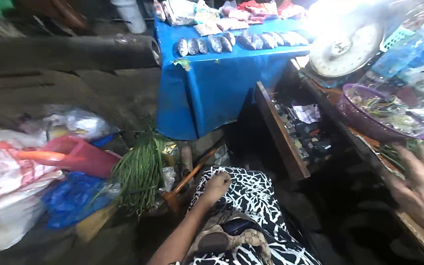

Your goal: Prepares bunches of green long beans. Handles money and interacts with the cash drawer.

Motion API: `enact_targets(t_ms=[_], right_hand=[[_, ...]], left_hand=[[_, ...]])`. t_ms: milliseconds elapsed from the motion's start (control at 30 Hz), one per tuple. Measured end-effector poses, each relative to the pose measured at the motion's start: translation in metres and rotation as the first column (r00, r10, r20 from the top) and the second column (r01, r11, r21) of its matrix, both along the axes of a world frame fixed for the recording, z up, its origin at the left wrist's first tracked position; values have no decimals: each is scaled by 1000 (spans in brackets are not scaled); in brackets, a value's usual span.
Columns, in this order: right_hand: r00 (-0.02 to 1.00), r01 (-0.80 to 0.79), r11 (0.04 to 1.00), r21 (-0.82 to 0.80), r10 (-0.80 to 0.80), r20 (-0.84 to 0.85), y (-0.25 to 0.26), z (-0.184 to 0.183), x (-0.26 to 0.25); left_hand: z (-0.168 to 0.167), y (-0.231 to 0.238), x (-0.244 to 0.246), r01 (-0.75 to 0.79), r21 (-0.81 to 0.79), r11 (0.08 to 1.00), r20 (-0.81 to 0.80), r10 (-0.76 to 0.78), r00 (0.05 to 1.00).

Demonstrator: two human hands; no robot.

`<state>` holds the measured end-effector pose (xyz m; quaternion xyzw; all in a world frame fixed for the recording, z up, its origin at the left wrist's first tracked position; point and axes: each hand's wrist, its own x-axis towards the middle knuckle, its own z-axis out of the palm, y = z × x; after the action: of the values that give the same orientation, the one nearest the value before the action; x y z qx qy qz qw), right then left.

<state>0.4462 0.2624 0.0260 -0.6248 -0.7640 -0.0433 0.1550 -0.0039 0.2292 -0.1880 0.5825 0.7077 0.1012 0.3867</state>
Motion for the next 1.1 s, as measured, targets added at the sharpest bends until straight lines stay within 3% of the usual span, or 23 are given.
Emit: enact_targets(t_ms=[133, 233, 300, 467, 700, 933, 1100], right_hand=[[976, -207, 962, -178, 190, -105, 49, -27, -99], [973, -225, 906, -359, 225, -44, 87, -60, -163], [976, -203, 897, -393, 218, -7, 107, -76, -187], [992, -76, 900, -430, 111, 57, 155, -67, -217], [998, 36, 926, -377, -52, -32, 213, -75, -254], [996, 35, 913, -405, -68, -66, 215, -76, -257], [995, 34, 915, -403, -70, -75, 212, -74, -257]], left_hand=[[-1, -1, 10, 109, -26, 994, -132, -111, 985], [-1, 0, 10, 180, -58, 982, -173, -187, 967], [-2, 1, 9, 202, -57, 978, -185, -209, 960], [-8, 12, 12, 280, -92, 956, -232, -294, 927], [-16, 25, 20, 382, -118, 916, -254, -400, 881], [-20, 26, 15, 363, -50, 930, -244, -364, 899], [-18, 30, 20, 370, -84, 925, -263, -379, 887]])
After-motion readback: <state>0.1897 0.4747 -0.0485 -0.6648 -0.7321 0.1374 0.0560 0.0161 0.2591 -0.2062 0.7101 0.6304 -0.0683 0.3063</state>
